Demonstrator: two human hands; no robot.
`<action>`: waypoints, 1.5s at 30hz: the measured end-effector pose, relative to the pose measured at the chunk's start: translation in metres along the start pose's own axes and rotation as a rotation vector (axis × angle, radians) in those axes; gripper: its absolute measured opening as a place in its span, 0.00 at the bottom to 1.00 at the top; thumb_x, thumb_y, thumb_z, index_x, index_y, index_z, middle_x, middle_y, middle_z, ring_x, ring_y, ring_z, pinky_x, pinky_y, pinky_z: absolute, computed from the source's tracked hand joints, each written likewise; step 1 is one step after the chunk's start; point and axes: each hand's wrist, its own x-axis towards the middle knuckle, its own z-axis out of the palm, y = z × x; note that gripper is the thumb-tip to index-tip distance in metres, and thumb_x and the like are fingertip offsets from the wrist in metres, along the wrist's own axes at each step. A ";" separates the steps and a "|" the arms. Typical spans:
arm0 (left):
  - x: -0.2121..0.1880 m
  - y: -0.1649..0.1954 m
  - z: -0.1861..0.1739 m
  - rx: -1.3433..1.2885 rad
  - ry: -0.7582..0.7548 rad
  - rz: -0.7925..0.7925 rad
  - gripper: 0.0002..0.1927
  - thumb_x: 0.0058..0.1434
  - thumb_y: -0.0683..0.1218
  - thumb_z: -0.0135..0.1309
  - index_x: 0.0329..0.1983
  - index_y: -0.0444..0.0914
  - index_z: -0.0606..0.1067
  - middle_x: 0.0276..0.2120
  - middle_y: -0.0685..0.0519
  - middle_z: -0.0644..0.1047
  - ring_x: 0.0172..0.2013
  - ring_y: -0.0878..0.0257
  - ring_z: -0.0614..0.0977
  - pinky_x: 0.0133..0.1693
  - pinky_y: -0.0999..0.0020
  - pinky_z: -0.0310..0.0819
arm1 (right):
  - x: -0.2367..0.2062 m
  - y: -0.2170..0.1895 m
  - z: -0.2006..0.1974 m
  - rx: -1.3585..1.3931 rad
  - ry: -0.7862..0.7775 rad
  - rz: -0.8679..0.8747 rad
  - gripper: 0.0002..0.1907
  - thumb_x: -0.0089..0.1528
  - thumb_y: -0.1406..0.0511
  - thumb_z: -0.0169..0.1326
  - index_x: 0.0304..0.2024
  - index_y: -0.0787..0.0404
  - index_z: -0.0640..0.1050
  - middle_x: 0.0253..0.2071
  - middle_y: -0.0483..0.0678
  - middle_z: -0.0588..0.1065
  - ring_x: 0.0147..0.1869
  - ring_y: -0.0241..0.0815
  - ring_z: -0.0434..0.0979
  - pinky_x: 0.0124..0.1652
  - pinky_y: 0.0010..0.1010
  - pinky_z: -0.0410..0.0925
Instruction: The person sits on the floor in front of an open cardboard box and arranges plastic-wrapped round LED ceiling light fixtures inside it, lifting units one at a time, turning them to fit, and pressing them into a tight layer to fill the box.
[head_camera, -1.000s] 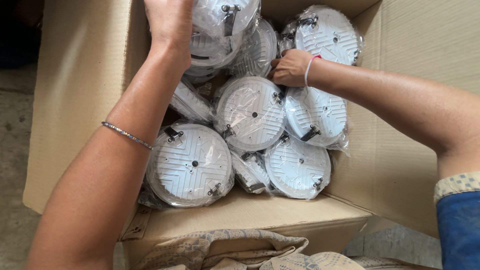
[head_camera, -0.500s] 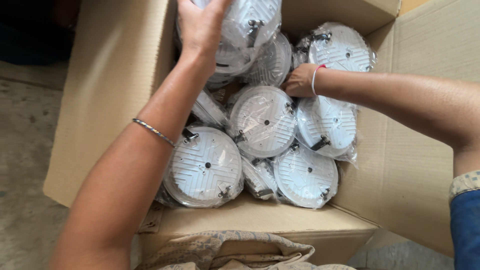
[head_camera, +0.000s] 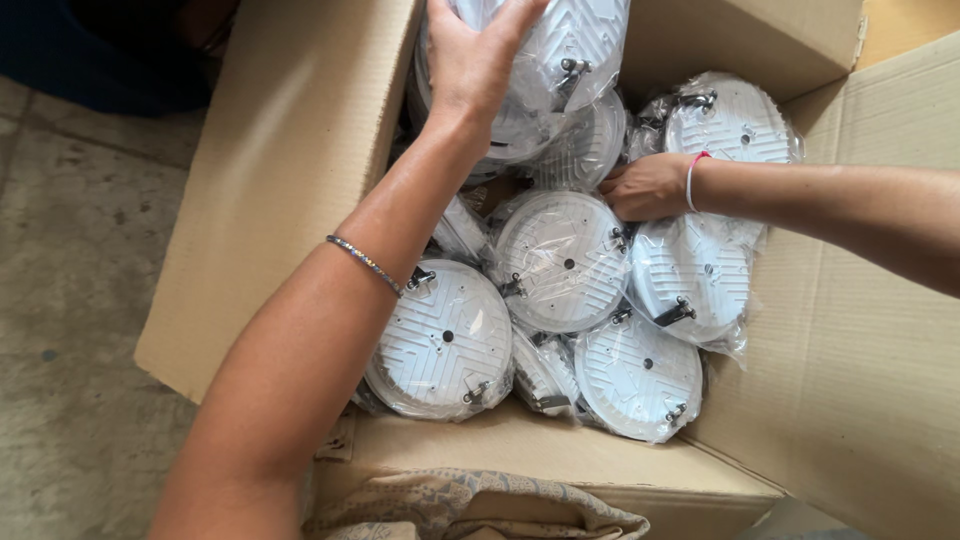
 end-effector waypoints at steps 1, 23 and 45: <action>0.000 -0.001 0.000 0.011 -0.001 -0.001 0.52 0.45 0.65 0.67 0.63 0.31 0.62 0.55 0.39 0.76 0.55 0.53 0.81 0.54 0.58 0.77 | 0.001 0.001 0.006 0.040 0.043 -0.002 0.15 0.59 0.66 0.50 0.47 0.62 0.79 0.55 0.50 0.75 0.66 0.47 0.71 0.65 0.31 0.63; -0.004 0.009 -0.009 -0.150 -0.141 -0.095 0.43 0.49 0.59 0.67 0.60 0.33 0.62 0.52 0.42 0.73 0.52 0.55 0.79 0.53 0.53 0.77 | 0.020 -0.005 0.043 0.056 0.257 0.195 0.15 0.62 0.63 0.49 0.46 0.60 0.81 0.54 0.47 0.78 0.59 0.46 0.76 0.60 0.34 0.66; -0.009 0.016 -0.010 -0.124 -0.165 -0.089 0.44 0.52 0.60 0.67 0.63 0.33 0.61 0.56 0.41 0.71 0.58 0.53 0.77 0.59 0.52 0.74 | 0.107 0.001 0.095 0.057 -0.278 0.545 0.15 0.64 0.60 0.54 0.52 0.53 0.81 0.58 0.41 0.78 0.63 0.40 0.75 0.55 0.32 0.68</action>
